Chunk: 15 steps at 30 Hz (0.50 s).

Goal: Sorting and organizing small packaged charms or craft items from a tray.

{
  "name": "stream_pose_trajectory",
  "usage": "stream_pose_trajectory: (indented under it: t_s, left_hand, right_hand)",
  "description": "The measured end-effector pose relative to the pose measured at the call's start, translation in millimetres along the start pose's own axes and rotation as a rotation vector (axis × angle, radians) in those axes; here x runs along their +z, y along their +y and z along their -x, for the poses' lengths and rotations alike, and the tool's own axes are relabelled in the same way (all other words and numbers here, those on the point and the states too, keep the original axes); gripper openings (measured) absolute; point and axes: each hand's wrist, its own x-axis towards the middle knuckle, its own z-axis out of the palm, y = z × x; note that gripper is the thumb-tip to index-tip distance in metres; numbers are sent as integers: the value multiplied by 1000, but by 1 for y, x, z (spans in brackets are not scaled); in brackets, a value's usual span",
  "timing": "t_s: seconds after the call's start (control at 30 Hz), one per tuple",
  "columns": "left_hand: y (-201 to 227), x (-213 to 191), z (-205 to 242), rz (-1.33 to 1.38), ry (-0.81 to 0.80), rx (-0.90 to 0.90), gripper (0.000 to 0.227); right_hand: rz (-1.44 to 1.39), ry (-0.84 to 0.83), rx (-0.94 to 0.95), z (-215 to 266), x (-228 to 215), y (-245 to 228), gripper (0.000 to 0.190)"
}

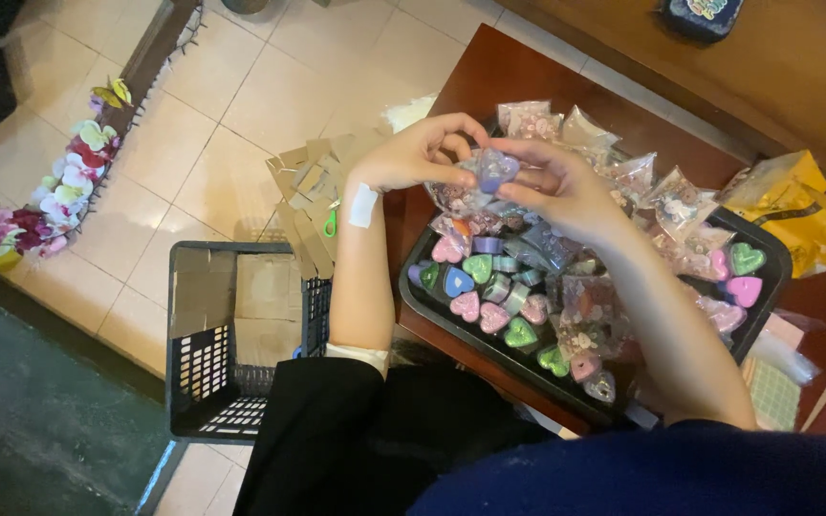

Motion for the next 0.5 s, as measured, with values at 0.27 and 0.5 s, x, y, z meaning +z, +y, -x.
stream_pose_trajectory:
  t_s: [0.27,0.5]
  left_hand:
    - [0,-5,6,60,57,33,45]
    - [0,-1,0,104,91,20,50]
  right_hand:
    - [-221,-25,13,-4,-4,5,45]
    - [-174,11,-87,-4,-12,13,39]
